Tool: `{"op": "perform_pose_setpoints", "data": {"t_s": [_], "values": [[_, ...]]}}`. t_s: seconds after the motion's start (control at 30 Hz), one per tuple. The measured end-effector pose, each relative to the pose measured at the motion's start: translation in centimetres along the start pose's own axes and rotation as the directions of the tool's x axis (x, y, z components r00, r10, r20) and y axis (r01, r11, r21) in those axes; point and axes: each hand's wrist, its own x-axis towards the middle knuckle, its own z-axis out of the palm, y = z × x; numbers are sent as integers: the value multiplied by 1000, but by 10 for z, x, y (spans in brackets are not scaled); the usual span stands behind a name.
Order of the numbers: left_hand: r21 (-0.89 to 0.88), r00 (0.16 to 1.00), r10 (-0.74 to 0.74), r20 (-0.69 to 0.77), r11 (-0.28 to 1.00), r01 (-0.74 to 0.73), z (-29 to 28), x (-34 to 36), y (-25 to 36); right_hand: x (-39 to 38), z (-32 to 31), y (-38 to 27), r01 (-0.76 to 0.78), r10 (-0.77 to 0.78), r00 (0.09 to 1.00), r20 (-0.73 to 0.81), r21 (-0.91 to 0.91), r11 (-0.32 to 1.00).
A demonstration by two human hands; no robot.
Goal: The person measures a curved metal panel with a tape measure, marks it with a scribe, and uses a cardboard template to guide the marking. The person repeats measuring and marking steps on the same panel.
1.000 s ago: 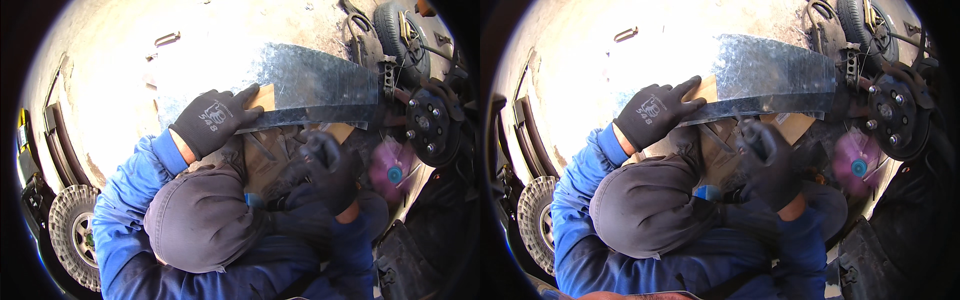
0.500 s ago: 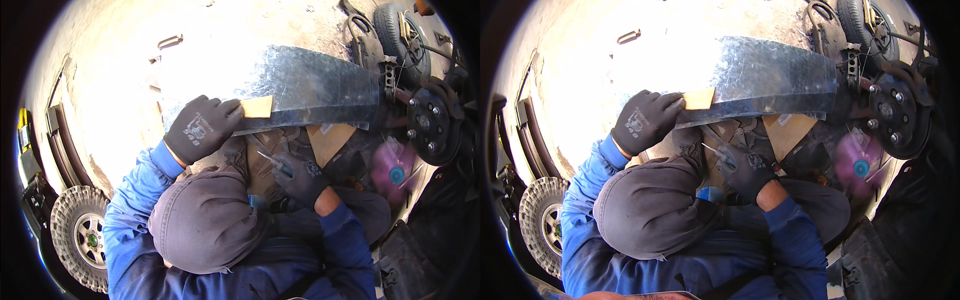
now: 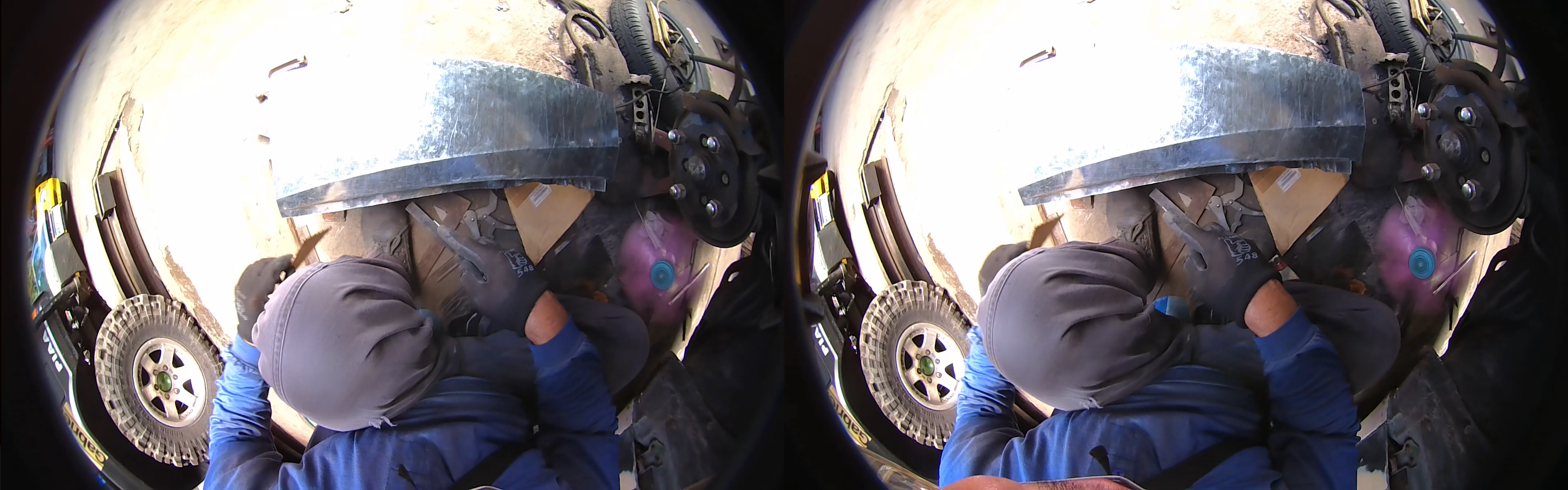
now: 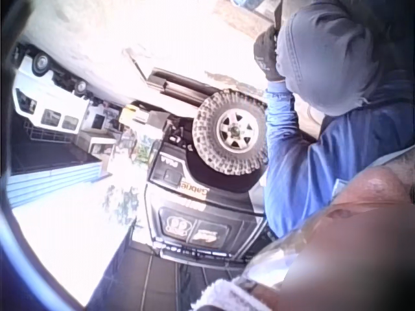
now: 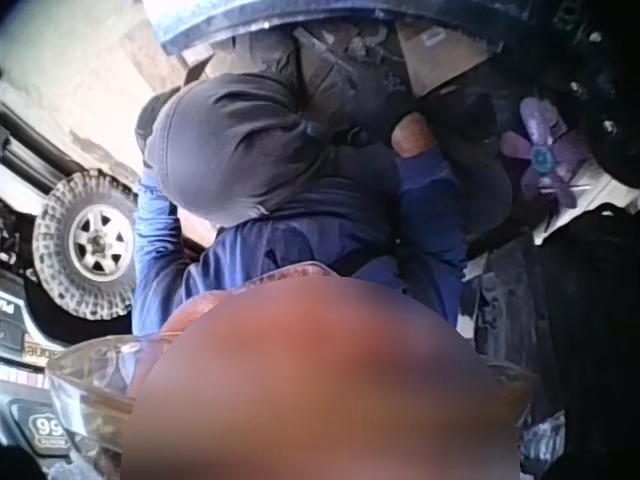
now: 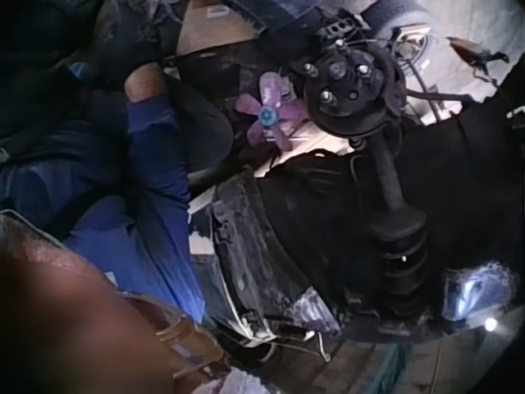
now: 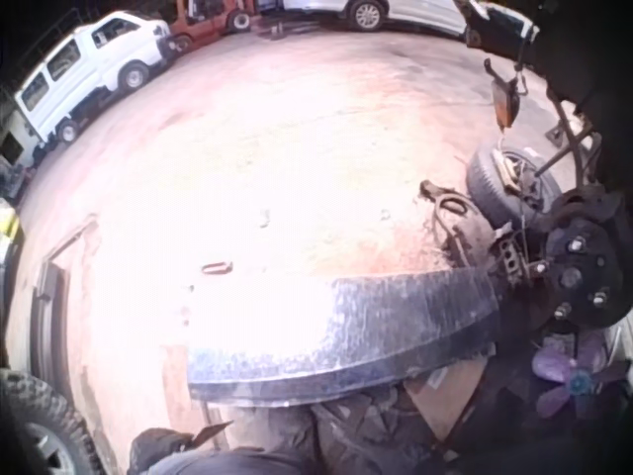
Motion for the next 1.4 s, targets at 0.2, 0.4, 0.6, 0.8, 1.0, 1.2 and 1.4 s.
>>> {"op": "perform_pose_setpoints", "data": {"t_s": [0.2,0.4,0.6,0.8,1.0,1.2,1.4], "values": [[-17,930,-199,308,976,215,91,-46,-18,-5,-8,13,27,-47,995,91,214,977],[127,842,-452,295,892,435,163,-45,-46,-3,-17,21,46,-80,992,97,314,948],[179,770,-590,245,808,562,186,-28,-61,-2,-30,19,-58,-10,985,171,392,918],[166,720,-662,208,749,641,195,-26,-72,1,-26,29,-164,15,962,272,535,829],[153,797,-604,18,789,595,214,-38,-92,10,3,53,-163,60,972,229,464,871],[48,786,-618,23,786,617,221,-47,-103,15,27,112,-199,165,967,193,173,965],[-4,842,-535,-63,844,536,220,-46,-105,45,45,163,30,-23,999,21,-403,914]]}}
